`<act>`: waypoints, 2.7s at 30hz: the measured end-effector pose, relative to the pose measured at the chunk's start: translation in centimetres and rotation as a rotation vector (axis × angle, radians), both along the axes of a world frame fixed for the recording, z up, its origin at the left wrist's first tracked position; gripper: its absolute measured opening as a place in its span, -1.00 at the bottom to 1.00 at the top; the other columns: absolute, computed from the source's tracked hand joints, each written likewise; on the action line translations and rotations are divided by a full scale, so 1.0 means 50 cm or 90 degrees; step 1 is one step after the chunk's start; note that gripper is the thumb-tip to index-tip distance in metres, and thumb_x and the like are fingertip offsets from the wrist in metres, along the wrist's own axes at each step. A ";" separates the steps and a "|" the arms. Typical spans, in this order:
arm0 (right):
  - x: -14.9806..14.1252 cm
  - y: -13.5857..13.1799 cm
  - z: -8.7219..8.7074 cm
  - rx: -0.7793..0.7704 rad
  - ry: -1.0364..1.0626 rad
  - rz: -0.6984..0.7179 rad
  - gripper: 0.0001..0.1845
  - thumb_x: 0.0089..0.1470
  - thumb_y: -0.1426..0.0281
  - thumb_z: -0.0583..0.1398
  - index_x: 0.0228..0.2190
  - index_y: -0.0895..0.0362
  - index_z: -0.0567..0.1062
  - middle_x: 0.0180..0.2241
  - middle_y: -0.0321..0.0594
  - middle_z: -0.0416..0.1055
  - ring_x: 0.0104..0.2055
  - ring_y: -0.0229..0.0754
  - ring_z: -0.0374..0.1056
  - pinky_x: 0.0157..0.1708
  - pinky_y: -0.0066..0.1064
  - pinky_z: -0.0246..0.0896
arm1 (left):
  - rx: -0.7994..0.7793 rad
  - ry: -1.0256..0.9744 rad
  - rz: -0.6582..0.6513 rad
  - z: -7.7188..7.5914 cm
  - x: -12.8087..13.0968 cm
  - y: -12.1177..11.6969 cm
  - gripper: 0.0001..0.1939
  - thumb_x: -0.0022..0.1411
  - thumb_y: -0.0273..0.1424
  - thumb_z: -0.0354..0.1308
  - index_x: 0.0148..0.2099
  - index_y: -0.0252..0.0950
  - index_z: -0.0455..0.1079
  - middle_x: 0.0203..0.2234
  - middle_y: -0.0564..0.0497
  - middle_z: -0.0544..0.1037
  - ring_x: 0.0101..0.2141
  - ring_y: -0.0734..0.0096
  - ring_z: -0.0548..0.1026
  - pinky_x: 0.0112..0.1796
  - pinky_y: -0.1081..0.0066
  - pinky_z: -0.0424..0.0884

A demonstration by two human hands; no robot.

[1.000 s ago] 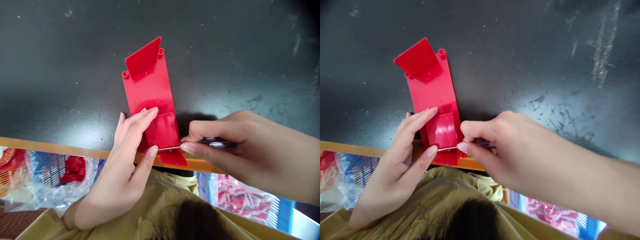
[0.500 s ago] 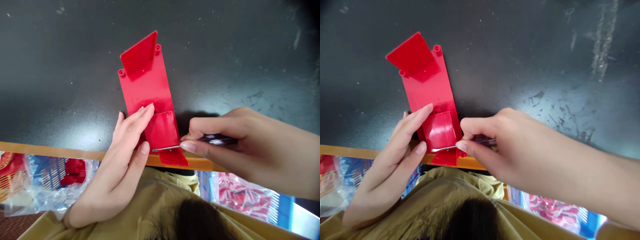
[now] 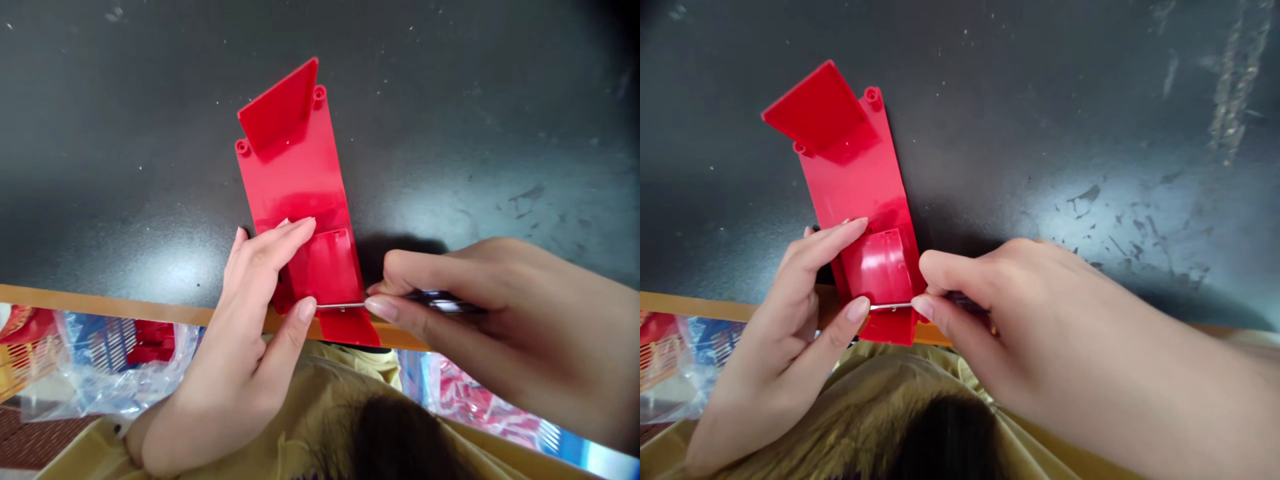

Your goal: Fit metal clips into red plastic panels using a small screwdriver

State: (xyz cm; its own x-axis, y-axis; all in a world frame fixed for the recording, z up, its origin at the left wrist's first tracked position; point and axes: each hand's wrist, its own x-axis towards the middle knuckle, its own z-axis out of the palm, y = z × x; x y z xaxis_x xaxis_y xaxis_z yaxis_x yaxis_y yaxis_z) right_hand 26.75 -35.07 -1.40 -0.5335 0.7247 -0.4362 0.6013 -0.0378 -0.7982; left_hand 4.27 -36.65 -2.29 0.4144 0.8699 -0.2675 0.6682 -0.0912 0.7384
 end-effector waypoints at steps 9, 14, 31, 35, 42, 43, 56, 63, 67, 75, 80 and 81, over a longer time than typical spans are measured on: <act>0.000 -0.001 -0.002 0.027 0.017 -0.024 -0.62 0.25 0.20 0.10 -0.56 0.08 0.24 -0.76 -0.46 -0.01 -0.73 -0.38 -0.19 -0.70 -0.43 -0.27 | 0.012 0.010 -0.025 0.000 -0.005 -0.001 -0.44 0.41 -0.40 -0.01 0.39 -0.03 -0.02 0.33 0.19 0.20 0.34 0.28 0.11 0.40 0.13 -0.21; 0.008 0.005 -0.014 -0.060 0.052 -0.134 -0.60 0.22 0.13 0.14 -0.55 0.09 0.31 -0.67 -0.43 0.06 -0.65 -0.39 -0.06 -0.68 -0.50 -0.13 | 0.010 0.030 -0.032 -0.002 -0.015 -0.005 -0.43 0.46 -0.38 -0.11 0.43 0.06 -0.11 0.40 0.35 -0.01 0.41 0.26 -0.20 0.39 0.10 -0.16; 0.068 0.015 -0.018 0.153 0.122 0.003 -0.92 0.14 0.33 0.26 -0.37 0.05 0.54 -0.47 -0.34 0.50 -0.54 -0.35 0.30 -0.59 -0.49 0.13 | 0.024 0.003 -0.045 -0.001 -0.012 0.000 -0.41 0.44 -0.39 -0.04 0.42 0.00 -0.08 0.39 0.25 0.08 0.39 0.33 -0.05 0.40 0.13 -0.23; 0.064 0.023 -0.011 0.167 0.093 0.036 -0.89 0.18 0.31 0.23 -0.35 0.04 0.55 -0.43 -0.35 0.52 -0.48 -0.37 0.35 -0.53 -0.50 0.17 | 0.029 -0.010 -0.036 -0.003 -0.015 -0.003 -0.41 0.45 -0.41 -0.07 0.42 0.06 -0.10 0.40 0.32 0.02 0.40 0.37 -0.12 0.39 0.19 -0.19; 0.065 0.018 -0.028 0.288 0.061 0.094 -0.79 0.25 0.28 0.17 -0.38 0.10 0.49 -0.51 -0.34 0.45 -0.57 -0.37 0.23 -0.58 -0.43 -0.01 | 0.075 0.009 -0.038 0.012 -0.017 0.009 -0.43 0.40 -0.39 0.02 0.39 -0.07 0.03 0.30 0.10 0.27 0.27 0.34 0.23 0.32 0.22 0.10; 0.066 0.016 -0.033 0.310 0.066 0.101 -0.79 0.26 0.29 0.16 -0.38 0.11 0.48 -0.52 -0.34 0.44 -0.57 -0.37 0.21 -0.57 -0.43 -0.03 | 0.105 0.039 -0.062 0.018 -0.017 0.018 -0.43 0.38 -0.38 0.04 0.38 -0.11 0.04 0.25 0.05 0.32 0.22 0.30 0.29 0.27 0.22 0.19; 0.053 -0.014 -0.050 0.508 -0.019 0.096 -0.74 0.30 0.37 0.08 -0.45 0.14 0.36 -0.62 -0.41 0.29 -0.63 -0.38 0.14 -0.61 -0.39 -0.18 | 0.346 0.300 -0.587 0.088 0.014 0.148 -0.43 0.45 -0.22 -0.32 -0.44 -0.18 0.43 -0.44 -0.05 0.34 -0.31 0.15 0.45 -0.20 0.09 0.43; 0.047 -0.024 -0.057 0.483 -0.028 0.040 -0.76 0.28 0.35 0.08 -0.42 0.15 0.38 -0.61 -0.37 0.38 -0.64 -0.36 0.14 -0.60 -0.41 -0.23 | 0.290 0.357 -0.527 0.098 0.053 0.159 -0.59 0.26 -0.09 0.00 -0.54 -0.21 0.19 -0.60 0.07 0.15 -0.60 0.36 0.28 -0.36 0.22 0.35; 0.045 -0.025 -0.054 0.395 -0.017 0.028 -0.78 0.27 0.33 0.07 -0.39 0.14 0.41 -0.59 -0.34 0.41 -0.64 -0.35 0.17 -0.57 -0.42 -0.22 | 0.276 0.384 -0.457 0.097 0.061 0.160 -0.62 0.12 -0.03 0.12 -0.51 -0.22 0.24 -0.59 0.06 0.25 -0.62 0.37 0.31 -0.35 0.21 0.32; 0.042 -0.032 -0.051 0.328 -0.013 -0.016 -0.82 0.23 0.34 0.08 -0.39 0.12 0.39 -0.66 -0.41 0.28 -0.66 -0.36 0.07 -0.55 -0.41 -0.27 | 0.333 0.370 -0.468 0.087 0.058 0.165 -0.74 0.07 -0.12 0.15 -0.38 -0.19 0.48 -0.55 0.05 0.43 -0.60 0.38 0.33 -0.43 0.33 0.24; 0.037 -0.033 -0.046 0.273 -0.014 -0.038 -0.84 0.21 0.34 0.10 -0.41 0.11 0.37 -0.71 -0.46 0.18 -0.67 -0.37 -0.01 -0.55 -0.42 -0.28 | 0.334 0.330 -0.469 0.078 0.053 0.173 -0.71 0.07 -0.07 0.21 -0.40 -0.18 0.47 -0.54 0.06 0.45 -0.56 0.32 0.39 -0.36 0.30 0.25; 0.036 -0.033 -0.046 0.273 -0.015 -0.043 -0.84 0.21 0.35 0.10 -0.41 0.10 0.36 -0.72 -0.47 0.16 -0.68 -0.37 -0.02 -0.55 -0.42 -0.28 | 0.328 0.332 -0.470 0.079 0.054 0.175 -0.70 0.08 -0.05 0.22 -0.40 -0.18 0.47 -0.54 0.07 0.46 -0.55 0.31 0.41 -0.33 0.29 0.27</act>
State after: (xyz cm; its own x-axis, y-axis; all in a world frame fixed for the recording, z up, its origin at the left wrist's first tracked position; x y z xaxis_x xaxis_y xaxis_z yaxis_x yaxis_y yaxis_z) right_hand 28.53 -36.71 -3.68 -0.4721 0.8759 -0.0996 0.6269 0.2542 -0.7364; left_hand 6.96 -27.92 1.64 0.8294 0.5071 -0.2344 0.5436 -0.8293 0.1294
